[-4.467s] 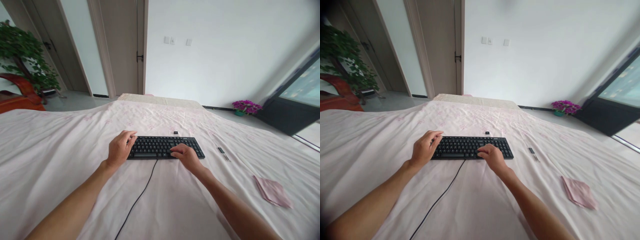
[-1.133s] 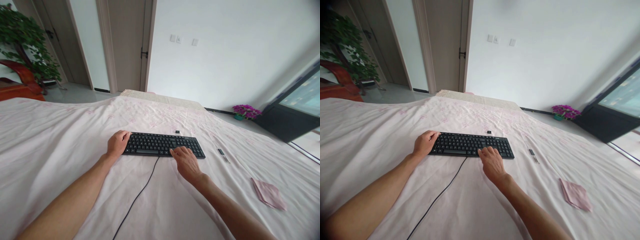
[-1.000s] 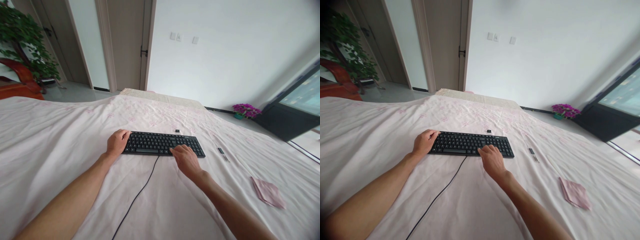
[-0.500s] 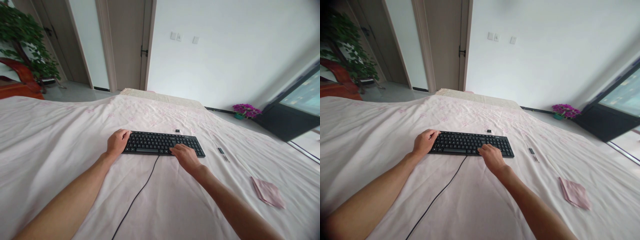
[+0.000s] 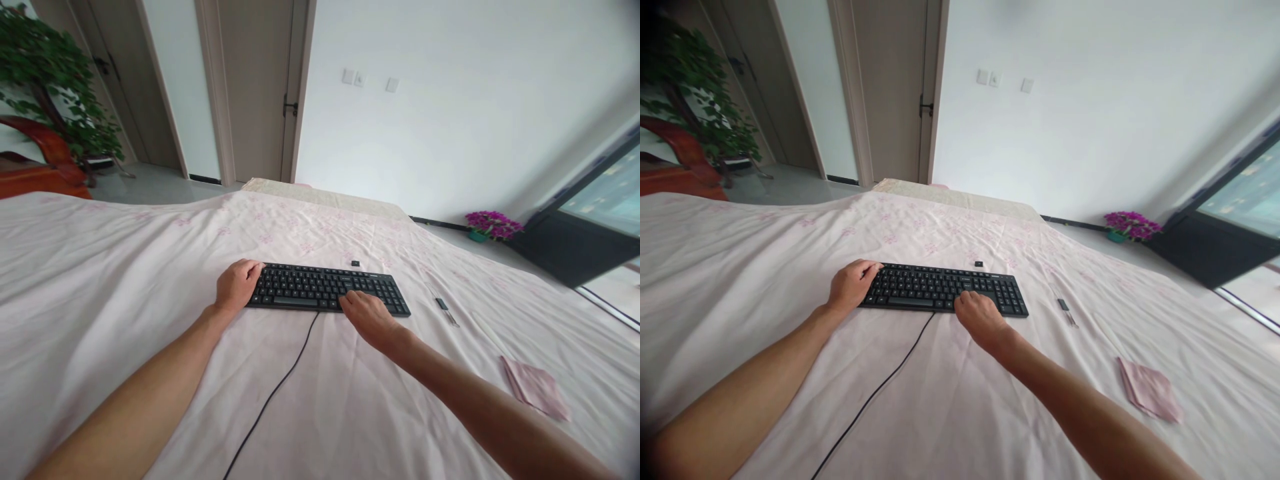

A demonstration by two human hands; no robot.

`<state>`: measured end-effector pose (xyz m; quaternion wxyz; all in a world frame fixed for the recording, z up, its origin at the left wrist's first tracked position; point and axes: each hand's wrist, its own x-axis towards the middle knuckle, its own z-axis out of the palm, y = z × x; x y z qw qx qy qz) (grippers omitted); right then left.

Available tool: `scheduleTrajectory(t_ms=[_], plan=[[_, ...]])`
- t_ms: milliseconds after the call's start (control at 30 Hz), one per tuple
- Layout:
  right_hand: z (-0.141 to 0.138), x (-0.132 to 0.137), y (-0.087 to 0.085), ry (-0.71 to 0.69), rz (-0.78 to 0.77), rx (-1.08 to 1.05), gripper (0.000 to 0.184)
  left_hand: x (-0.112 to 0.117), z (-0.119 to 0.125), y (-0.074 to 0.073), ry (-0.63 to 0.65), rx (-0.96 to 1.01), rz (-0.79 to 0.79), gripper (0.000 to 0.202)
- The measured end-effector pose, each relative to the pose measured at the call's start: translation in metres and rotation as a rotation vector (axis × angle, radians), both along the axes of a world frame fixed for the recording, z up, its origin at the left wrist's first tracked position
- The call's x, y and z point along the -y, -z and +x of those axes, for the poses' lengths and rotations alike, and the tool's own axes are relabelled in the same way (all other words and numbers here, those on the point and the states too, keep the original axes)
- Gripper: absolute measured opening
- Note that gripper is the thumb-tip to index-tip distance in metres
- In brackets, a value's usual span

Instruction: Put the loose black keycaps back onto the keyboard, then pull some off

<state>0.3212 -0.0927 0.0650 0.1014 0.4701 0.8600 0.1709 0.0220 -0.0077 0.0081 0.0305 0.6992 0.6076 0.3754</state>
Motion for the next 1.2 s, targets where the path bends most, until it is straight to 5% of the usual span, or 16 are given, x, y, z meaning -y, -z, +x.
scheduleTrajectory(t_ms=[733,1200], plan=[[-0.004,0.003,-0.003,0.084,-0.031,-0.014,0.022,-0.001,0.001,-0.002,-0.022,-0.016,0.008,0.031],[-0.001,0.021,0.026,0.116,0.088,-0.107,0.039,0.000,0.001,-0.002,-0.024,-0.023,0.009,0.031]])
